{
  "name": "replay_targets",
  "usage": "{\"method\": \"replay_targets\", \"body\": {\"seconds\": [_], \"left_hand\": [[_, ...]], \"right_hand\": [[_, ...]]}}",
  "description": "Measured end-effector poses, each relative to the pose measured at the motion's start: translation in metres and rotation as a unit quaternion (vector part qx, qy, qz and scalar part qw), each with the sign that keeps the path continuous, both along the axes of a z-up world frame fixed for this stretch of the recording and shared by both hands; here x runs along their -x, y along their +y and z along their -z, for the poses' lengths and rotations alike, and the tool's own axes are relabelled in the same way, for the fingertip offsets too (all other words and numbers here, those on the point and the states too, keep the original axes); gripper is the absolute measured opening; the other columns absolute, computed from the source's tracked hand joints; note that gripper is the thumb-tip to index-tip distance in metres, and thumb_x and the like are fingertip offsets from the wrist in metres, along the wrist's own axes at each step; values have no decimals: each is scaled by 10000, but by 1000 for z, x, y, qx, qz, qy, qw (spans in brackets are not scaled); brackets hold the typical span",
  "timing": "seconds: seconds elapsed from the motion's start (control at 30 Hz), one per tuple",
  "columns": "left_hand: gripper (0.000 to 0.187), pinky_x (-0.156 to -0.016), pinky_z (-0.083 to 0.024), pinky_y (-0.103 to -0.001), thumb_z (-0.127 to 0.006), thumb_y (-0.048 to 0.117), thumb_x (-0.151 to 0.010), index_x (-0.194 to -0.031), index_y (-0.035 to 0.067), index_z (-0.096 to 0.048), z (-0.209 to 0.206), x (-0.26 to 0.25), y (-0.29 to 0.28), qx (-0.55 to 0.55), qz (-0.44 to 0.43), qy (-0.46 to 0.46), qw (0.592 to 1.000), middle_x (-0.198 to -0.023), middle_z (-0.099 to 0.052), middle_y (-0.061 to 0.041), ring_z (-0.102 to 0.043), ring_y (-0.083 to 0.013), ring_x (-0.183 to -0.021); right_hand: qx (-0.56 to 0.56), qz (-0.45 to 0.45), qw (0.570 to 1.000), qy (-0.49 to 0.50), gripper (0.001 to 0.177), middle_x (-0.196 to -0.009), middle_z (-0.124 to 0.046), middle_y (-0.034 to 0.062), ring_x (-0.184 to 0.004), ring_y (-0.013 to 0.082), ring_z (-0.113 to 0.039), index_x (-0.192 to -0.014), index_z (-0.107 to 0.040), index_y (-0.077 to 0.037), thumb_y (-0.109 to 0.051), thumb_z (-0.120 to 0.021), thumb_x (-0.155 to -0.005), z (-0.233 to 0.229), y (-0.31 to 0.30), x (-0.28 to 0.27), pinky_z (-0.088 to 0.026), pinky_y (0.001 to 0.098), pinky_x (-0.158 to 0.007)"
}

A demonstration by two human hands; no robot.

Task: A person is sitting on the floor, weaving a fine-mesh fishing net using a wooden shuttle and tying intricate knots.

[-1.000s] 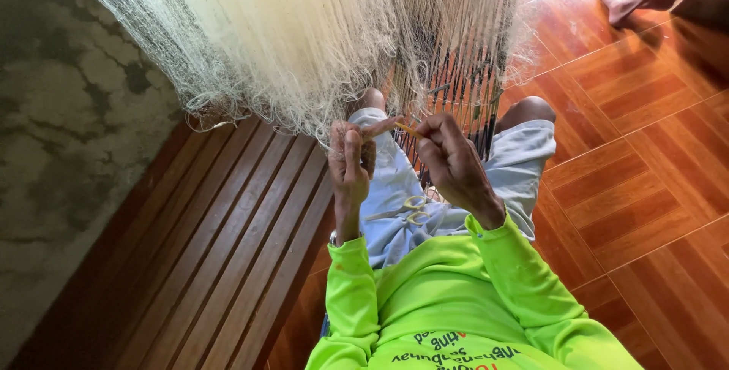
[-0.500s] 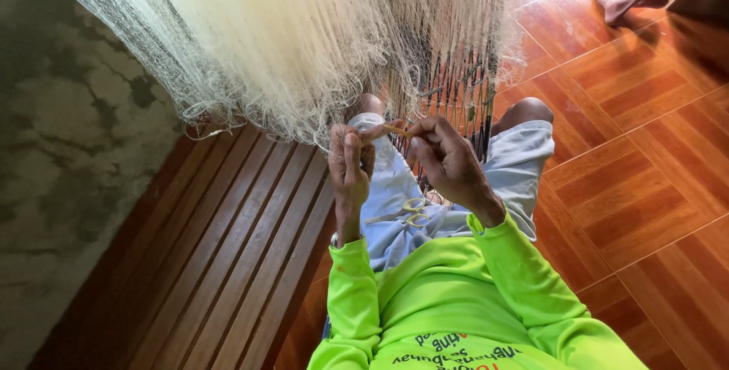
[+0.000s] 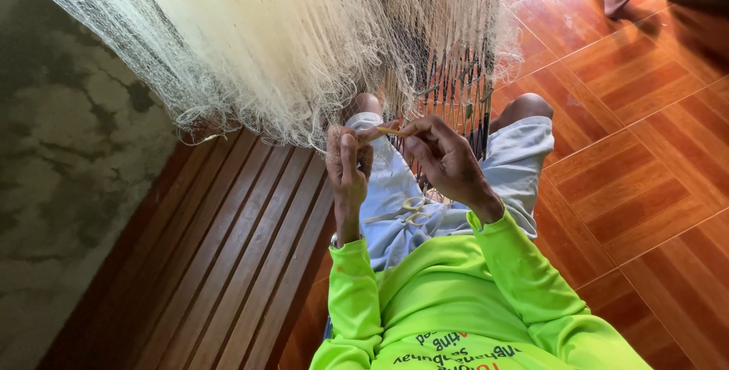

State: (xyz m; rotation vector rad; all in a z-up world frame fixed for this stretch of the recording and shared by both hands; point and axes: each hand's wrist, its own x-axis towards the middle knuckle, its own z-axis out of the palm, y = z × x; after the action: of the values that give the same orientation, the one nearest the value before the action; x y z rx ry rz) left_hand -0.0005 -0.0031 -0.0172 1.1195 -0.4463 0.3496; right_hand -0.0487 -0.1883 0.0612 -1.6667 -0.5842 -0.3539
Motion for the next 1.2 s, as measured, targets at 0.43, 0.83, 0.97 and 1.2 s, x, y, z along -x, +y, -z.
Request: {"method": "replay_targets", "body": {"seconds": [0.43, 0.83, 0.97, 1.2], "left_hand": [[251, -399, -282, -118, -394, 285, -1123, -910, 167, -456, -4, 0, 4, 20, -43, 31, 998, -887, -752, -140, -380, 38, -425], [303, -376, -278, -149, -366, 333, -1126, -881, 173, -443, -5, -7, 14, 22, -6, 29, 999, -910, -767, -213, -385, -4, -382], [296, -388, -314, -140, -384, 333, -1125, -902, 162, -474, -22, 0, 12, 22, -12, 34, 999, -719, -659, -113, -406, -2, -394], [287, -375, -357, -140, -398, 307, -1120, -921, 140, -518, -23, 2, 8, 24, -19, 30, 999, -612, -628, -58, -409, 20, -393]], "right_hand": [[-40, -27, 998, 31, 170, -760, -679, 125, -672, 122, -615, -1238, -564, -35, -66, -527, -1075, 9, 7, -12, -494, 277, -611], [-53, -49, 995, 64, 186, -737, -663, 123, -541, 87, -515, -1219, -549, -51, -30, -507, -1039, 9, 13, -21, -395, 236, -508], [-51, -36, 998, 19, 195, -795, -656, 110, -632, 86, -543, -1259, -565, -73, -55, -519, -1070, 5, 21, -19, -431, 234, -569], [-84, -43, 995, 12, 244, -817, -620, 104, -625, 79, -504, -1291, -465, -95, -117, -548, -1062, -5, 30, -6, -446, 238, -566]]}}
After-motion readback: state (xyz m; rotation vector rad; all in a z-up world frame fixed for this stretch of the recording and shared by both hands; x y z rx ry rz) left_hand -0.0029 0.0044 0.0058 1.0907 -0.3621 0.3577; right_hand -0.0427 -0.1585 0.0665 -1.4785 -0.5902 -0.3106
